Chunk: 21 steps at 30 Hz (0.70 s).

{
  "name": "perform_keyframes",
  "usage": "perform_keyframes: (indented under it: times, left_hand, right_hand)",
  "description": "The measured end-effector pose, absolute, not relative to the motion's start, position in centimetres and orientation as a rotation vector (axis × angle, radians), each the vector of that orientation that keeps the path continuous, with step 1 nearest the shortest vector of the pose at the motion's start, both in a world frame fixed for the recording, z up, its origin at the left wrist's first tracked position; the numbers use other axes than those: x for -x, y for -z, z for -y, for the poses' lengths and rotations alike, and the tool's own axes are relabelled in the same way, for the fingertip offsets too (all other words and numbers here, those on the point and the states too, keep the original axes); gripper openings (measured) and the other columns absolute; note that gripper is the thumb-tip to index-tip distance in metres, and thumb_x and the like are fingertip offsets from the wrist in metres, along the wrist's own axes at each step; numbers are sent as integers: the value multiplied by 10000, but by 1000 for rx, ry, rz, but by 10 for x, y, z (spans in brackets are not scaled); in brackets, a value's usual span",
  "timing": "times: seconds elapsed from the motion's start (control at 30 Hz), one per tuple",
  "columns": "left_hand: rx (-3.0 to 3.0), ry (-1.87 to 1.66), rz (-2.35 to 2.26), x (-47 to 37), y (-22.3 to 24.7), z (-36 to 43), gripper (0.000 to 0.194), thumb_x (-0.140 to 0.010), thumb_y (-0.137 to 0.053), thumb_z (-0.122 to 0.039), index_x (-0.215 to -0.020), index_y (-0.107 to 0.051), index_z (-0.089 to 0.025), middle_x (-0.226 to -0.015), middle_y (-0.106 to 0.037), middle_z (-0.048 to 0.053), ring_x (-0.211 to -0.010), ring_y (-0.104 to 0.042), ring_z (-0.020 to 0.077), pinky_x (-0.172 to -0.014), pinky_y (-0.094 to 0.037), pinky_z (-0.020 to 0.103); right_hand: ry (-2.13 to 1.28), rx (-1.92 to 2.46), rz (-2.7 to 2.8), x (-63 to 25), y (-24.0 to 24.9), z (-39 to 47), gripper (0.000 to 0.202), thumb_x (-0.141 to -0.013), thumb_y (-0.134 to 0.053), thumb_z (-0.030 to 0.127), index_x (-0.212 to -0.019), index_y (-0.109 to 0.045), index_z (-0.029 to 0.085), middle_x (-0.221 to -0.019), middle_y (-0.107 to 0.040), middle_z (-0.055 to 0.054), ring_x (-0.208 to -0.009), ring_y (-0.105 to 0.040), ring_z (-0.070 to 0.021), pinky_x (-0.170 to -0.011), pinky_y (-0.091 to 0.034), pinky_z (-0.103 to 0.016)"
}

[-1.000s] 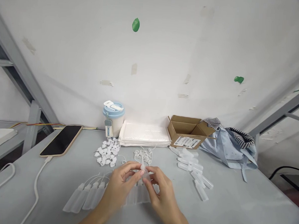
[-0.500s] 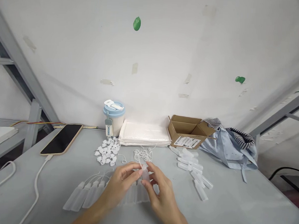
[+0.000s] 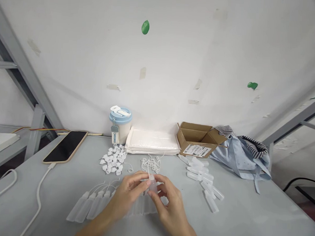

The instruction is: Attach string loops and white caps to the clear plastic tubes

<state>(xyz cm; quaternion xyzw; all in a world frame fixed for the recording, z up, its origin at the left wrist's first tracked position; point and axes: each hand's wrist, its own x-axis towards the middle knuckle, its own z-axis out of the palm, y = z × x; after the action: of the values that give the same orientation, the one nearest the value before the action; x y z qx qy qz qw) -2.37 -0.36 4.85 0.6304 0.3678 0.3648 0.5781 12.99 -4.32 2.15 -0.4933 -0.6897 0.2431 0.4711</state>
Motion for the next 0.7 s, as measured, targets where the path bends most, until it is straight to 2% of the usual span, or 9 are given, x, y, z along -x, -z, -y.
perform_keyframes:
  times: [0.2,0.3,0.37,0.53,0.7]
  left_hand:
    - [-1480,-873,-860,18,-50,2,268,-864,-519,-380,-955,-701,-206,-955,-636,42,-870,-598,208,-758,-505,293]
    - [-1568,-907,-937,14,-50,0,271,-859,-532,-398,-978,-686,-209,-1060,-615,62,-874,-609,212,-756,-527,320]
    - [-1726,-943,-1010,11,-51,-1,257,-863,-534,-375,-1030,-664,-228,-1117,-604,64,-906,-603,215,-808,-520,353]
    - [-2252,-1009,-832,6,-55,-5,380,-828,-595,-232,-1206,-552,-221,-1200,-578,88,-1144,-496,255,-959,-448,419]
    - [-2415,-907,-678,0,-59,-9,515,-800,-645,-212,-1282,-464,-229,-1266,-548,96,-1203,-444,272,-977,-437,459]
  right_hand:
    - [-878,1207,1518,-132,-35,44,246,-864,-563,275,-1098,-573,202,-921,-673,-64,-709,-634,-163,-618,-500,-264]
    - [-1164,1123,1284,-137,-42,43,266,-838,-618,350,-1061,-587,208,-935,-676,-61,-763,-651,-178,-702,-498,-296]
    - [-1322,1036,1116,-141,-46,41,279,-791,-677,367,-1005,-606,204,-957,-679,-64,-831,-654,-196,-769,-481,-314]
    - [-1564,840,889,-157,-52,36,280,-753,-719,317,-973,-633,166,-965,-694,-102,-946,-649,-240,-833,-462,-340]
    - [-1621,739,858,-168,-53,34,254,-759,-703,272,-968,-632,147,-972,-701,-116,-941,-666,-250,-840,-474,-363]
